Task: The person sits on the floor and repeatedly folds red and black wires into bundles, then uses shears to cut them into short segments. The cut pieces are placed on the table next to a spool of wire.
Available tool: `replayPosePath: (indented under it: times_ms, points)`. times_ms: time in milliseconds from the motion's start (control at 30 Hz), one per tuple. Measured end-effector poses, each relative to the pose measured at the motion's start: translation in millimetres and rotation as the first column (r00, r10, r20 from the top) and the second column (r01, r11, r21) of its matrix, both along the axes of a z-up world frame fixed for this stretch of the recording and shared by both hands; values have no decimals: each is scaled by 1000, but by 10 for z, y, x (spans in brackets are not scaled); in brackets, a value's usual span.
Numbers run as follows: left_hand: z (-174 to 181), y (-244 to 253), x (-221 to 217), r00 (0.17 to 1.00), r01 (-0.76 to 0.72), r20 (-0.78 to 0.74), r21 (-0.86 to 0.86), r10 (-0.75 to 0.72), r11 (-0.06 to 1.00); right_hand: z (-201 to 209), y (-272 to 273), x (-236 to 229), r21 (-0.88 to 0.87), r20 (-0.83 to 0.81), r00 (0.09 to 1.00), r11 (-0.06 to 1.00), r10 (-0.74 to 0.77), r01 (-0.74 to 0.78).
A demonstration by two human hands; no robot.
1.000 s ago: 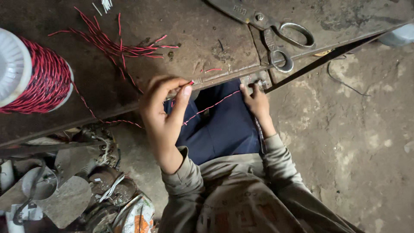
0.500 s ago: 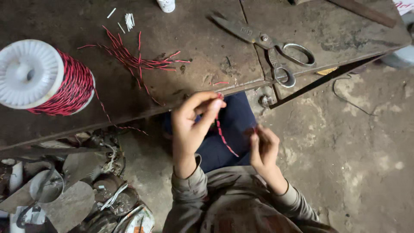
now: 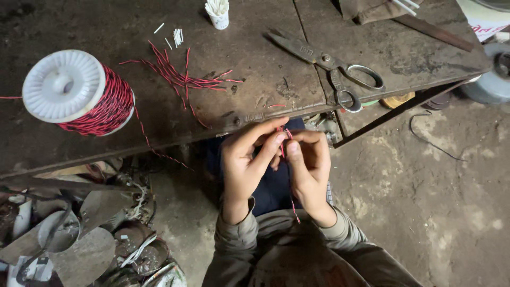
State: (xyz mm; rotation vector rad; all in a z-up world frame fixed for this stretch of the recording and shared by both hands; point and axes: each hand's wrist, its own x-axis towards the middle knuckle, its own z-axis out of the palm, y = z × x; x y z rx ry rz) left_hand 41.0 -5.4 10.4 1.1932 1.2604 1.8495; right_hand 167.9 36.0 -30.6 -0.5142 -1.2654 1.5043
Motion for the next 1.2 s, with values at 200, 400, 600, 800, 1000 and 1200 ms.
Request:
replayPosePath:
  times_ms: [200,400,600,800,1000,1200]
  points:
    - [68,-29,-64,973,-57,-216,95,77,994,29,-29,8,-34,68,996,998,-49,51]
    - [91,-39,-78,974,-67,-208,114,90,991,134,20,70,6,156,986,999,-50,50]
    - [21,-47,-132,983,-41,-175,111,60,993,253,82,97,122,271,962,993,-38,5]
    - [-142,-35,-216,980,158,106,80,-166,984,293,164,169,262,328,945,961,-3,-88]
    - [-301,41,-365,939,310,108,157,-328,938,232,246,231,-21,305,925,973,226,-231]
    - [-339,139,-352,950,306,-9,247,-314,920,172,279,287,-85,314,911,963,269,-255]
